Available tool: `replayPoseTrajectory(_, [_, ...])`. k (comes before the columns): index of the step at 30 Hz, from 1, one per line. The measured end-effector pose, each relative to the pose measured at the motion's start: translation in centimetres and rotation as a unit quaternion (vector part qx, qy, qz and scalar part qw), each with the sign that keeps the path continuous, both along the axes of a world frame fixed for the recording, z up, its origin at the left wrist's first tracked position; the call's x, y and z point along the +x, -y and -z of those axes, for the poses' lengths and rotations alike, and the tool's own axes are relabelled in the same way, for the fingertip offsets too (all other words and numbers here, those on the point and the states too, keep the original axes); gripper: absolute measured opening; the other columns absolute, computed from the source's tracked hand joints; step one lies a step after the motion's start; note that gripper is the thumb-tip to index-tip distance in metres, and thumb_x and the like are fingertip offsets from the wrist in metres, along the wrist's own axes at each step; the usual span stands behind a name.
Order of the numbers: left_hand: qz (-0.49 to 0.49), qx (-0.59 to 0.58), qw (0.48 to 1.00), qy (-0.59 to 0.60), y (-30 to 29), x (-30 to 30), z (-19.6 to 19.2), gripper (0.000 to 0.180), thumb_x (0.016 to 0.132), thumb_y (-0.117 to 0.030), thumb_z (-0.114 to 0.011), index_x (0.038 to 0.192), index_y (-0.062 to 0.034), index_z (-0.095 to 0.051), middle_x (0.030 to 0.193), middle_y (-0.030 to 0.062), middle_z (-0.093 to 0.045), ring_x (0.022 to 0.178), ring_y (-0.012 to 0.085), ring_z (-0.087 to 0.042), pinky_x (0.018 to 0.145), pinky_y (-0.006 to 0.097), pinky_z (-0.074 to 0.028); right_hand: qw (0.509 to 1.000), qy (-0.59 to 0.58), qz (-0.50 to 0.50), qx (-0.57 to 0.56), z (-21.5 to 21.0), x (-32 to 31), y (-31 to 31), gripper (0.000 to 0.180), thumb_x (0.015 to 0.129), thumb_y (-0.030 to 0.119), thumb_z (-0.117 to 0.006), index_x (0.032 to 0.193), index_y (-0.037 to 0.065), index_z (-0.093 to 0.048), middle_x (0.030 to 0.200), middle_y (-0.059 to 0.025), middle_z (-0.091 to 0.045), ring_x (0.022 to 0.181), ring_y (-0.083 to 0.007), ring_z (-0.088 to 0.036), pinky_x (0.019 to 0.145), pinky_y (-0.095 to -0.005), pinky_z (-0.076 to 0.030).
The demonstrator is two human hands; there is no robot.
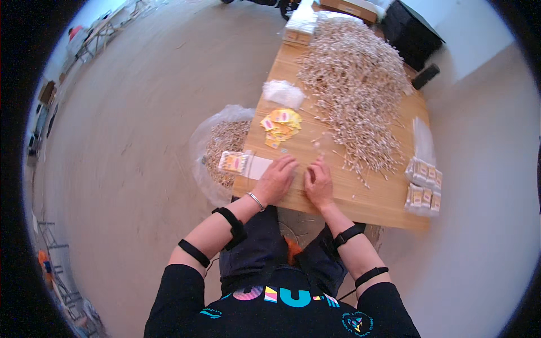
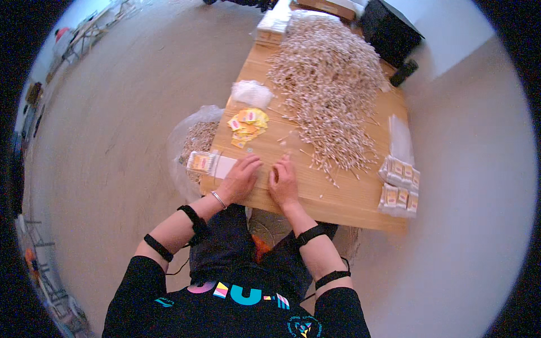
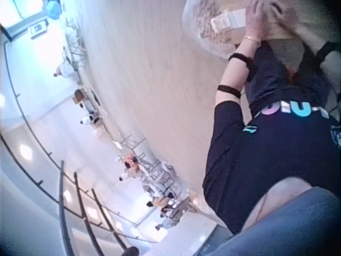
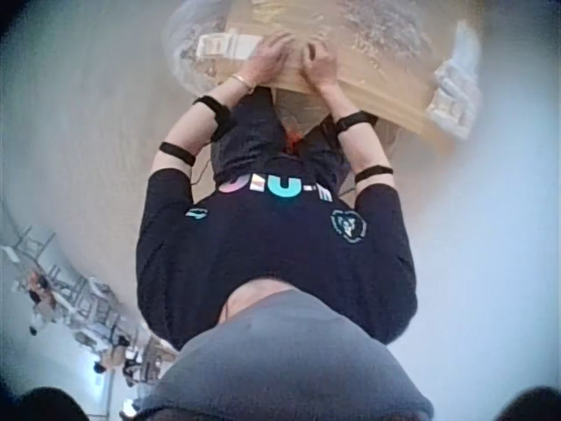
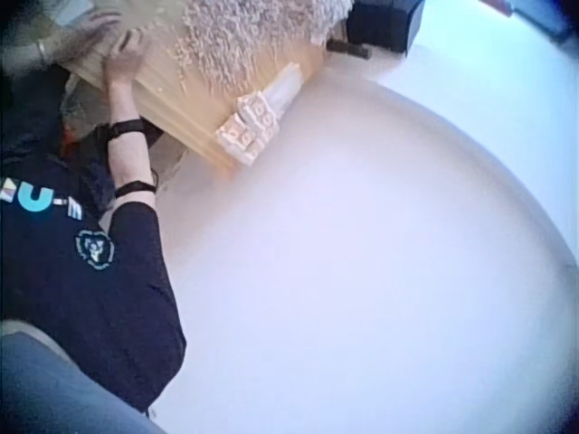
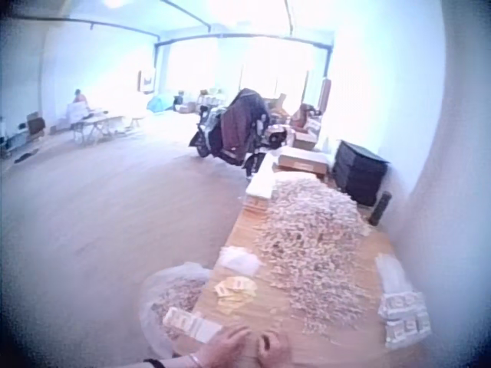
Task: Sorting, counting, and packaging cotton swabs into small bags with labels.
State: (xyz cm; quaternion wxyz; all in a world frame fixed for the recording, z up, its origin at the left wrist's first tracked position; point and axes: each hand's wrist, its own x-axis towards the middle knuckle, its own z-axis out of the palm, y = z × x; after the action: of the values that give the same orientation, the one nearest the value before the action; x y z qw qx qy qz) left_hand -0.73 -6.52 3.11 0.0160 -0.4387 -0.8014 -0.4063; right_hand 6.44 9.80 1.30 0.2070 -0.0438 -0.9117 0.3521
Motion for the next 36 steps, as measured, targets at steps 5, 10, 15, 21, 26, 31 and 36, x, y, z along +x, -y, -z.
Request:
replayPoseTrajectory(5, [0.014, -0.029, 0.999, -0.028, -4.1, 1.9, -0.5, 0.045, 0.074, -0.001, -0.057, 0.119, -0.0037, -0.049, 0.125, 0.0173, -0.046, 0.122, 0.0344, -0.040, 0.104, 0.041, -0.032, 0.994, -0.017, 0.110, 0.002, -0.6, 3.5, -1.8, 0.032, 0.076, 0.003, -0.060, 0.106, 0.002, -0.053, 0.106, -0.0181, -0.051, 0.109, -0.0354, -0.045, 0.096, -0.0475, -0.033])
replayPoseTrajectory(10, [-0.055, -0.059, 0.993, -0.081, -6.1, 1.4, -1.1, 0.046, 0.076, -0.004, -0.057, 0.120, -0.0041, -0.048, 0.128, 0.0174, -0.043, 0.127, 0.0327, -0.034, 0.103, 0.040, -0.033, 0.956, -0.079, 0.275, 0.061, -1.2, 3.2, -1.9, 0.035, 0.074, 0.004, -0.062, 0.108, 0.002, -0.053, 0.107, -0.0151, -0.054, 0.107, -0.0327, -0.047, 0.095, -0.0422, -0.035])
replayPoseTrajectory(15, [-0.044, -0.039, 0.996, -0.071, -7.0, -1.9, -0.1, 0.030, 0.078, -0.006, -0.059, 0.108, -0.0041, -0.059, 0.113, 0.0147, -0.057, 0.112, 0.0316, -0.049, 0.097, 0.039, -0.039, 0.975, -0.019, 0.215, 0.047, -0.8, 3.2, -1.9, 0.024, 0.077, 0.007, -0.061, 0.100, 0.004, -0.058, 0.106, -0.0128, -0.054, 0.102, -0.0304, -0.049, 0.092, -0.0405, -0.036])
replayPoseTrajectory(21, [-0.078, 0.000, 0.995, 0.060, -7.5, -2.4, 0.1, 0.013, 0.079, -0.009, -0.061, 0.090, -0.0044, -0.065, 0.092, 0.0119, -0.062, 0.090, 0.0306, -0.056, 0.078, 0.037, -0.046, 0.957, -0.010, 0.285, 0.060, -0.2, 3.1, -1.9, 0.018, 0.081, 0.011, -0.058, 0.098, 0.007, -0.058, 0.104, -0.0085, -0.052, 0.099, -0.0292, -0.048, 0.086, -0.0427, -0.038])
replayPoseTrajectory(26, [-0.086, -0.019, 0.996, -0.009, -4.9, -1.6, 0.7, 0.011, 0.080, -0.010, -0.060, 0.090, -0.0071, -0.064, 0.086, 0.0098, -0.060, 0.086, 0.0291, -0.055, 0.079, 0.038, -0.044, 0.938, 0.019, 0.336, 0.084, -0.2, 3.0, -1.7, 0.017, 0.083, 0.013, -0.057, 0.099, 0.009, -0.058, 0.105, -0.0068, -0.051, 0.100, -0.0283, -0.048, 0.085, -0.0429, -0.037])
replayPoseTrajectory(31, [-0.043, -0.057, 0.995, -0.069, -2.9, 0.8, 1.0, 0.014, 0.079, -0.011, -0.060, 0.092, -0.0130, -0.063, 0.084, 0.0063, -0.057, 0.087, 0.0252, -0.053, 0.083, 0.037, -0.041, 0.931, 0.030, 0.350, 0.097, -0.4, 3.1, -1.8, 0.018, 0.083, 0.013, -0.056, 0.101, 0.010, -0.058, 0.104, -0.0069, -0.052, 0.098, -0.0273, -0.049, 0.086, -0.0418, -0.037])
replayPoseTrajectory(36, [0.042, -0.062, 0.992, -0.100, -2.1, 1.7, 0.1, 0.019, 0.075, -0.012, -0.059, 0.094, -0.0152, -0.063, 0.088, 0.0029, -0.055, 0.090, 0.0236, -0.052, 0.084, 0.035, -0.040, 0.954, 0.007, 0.293, 0.059, -0.6, 2.9, -2.0, 0.014, 0.082, 0.013, -0.057, 0.095, 0.011, -0.061, 0.097, -0.0061, -0.059, 0.094, -0.0257, -0.052, 0.085, -0.0395, -0.038])
